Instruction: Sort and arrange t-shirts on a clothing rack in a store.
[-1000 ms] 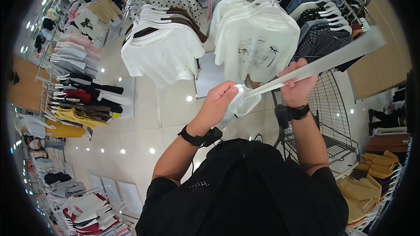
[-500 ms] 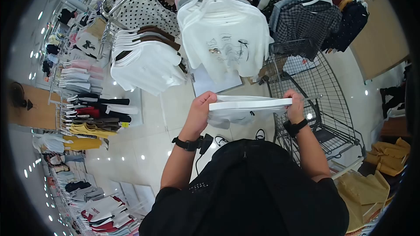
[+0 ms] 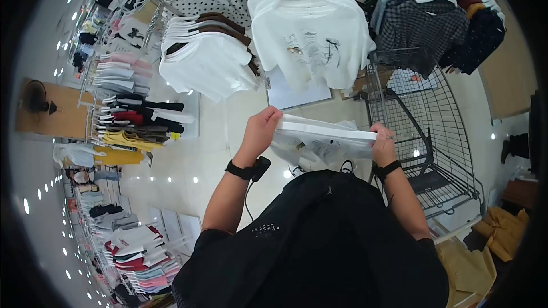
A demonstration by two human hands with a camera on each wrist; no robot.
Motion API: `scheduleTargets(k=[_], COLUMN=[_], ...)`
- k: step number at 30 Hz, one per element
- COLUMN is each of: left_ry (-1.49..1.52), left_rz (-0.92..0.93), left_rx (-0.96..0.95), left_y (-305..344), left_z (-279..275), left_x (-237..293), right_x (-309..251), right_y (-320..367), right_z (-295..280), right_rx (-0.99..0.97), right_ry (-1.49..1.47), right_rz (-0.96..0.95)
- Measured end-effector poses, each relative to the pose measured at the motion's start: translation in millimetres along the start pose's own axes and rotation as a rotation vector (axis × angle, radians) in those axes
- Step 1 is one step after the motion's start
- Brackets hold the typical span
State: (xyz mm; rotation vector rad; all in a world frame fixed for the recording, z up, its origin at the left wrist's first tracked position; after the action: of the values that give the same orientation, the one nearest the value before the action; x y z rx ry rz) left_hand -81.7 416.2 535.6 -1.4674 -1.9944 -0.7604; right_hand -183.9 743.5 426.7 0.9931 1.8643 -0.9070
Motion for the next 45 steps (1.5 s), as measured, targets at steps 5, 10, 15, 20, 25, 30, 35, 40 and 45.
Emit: scheduleTargets(k=[5, 10, 15, 20, 25, 30, 35, 40, 45], left_ry=[-0.204, -0.150, -0.153, -0.197, -0.070, 0.006, 0.006, -0.125, -0.067], left_rz=[0.151, 0.076, -0.047, -0.144, -0.124, -0.071, -0.017, -0.104, -0.141], left_rx=[0.104, 0.004, 0.061, 0.107, 0.162, 0.195, 0.178, 0.187, 0.247], left_y=[19.6, 50.8, 75.6, 91.2, 109.6, 118.3, 123.0, 137.3, 147.8], left_z=[-4.6, -4.2, -18.5, -35.5, -59.6, -81.6, -89.5, -78.4, -103.4], left_x=[-44.9, -107.9, -165.5, -236.5, -280.4, -306.5, -312.5, -340.7, -353.8], right_x=[23.7, 31.2, -4.8, -115.8, -177.6, -161.7, -106.2, -130.0, -213.7], right_y=[9.9, 8.4, -16.2, -29.5, -33.4, -30.0, -26.5, -20.5, -22.5], right_z=[54.2, 105.9, 147.6, 205.2, 246.9, 277.8, 291.9, 327.0, 351.3], right_rx=[-0.123, -0.215, -0.293, -0.550, -0.592, -0.643, -0.542, -0.642, -0.717], right_ry=[0.022, -0.025, 0.134, 0.357, 0.342, 0.376, 0.178, 0.208, 0.080], right_rz=[0.114, 0.397, 0.247, 0.054, -0.117, 0.007, 0.259, 0.130, -0.053])
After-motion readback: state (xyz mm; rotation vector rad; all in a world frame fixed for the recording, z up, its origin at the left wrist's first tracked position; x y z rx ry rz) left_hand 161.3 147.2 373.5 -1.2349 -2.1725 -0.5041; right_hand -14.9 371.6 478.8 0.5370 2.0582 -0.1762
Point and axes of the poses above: each hand's wrist, its own y-axis away from the middle knuckle, its own z-axis out of the palm, x = y × z, the point moved 9 cm from there along -y, towards the middle knuckle, and after that the axes turned 6 degrees about -x, right-handed, at the moved point
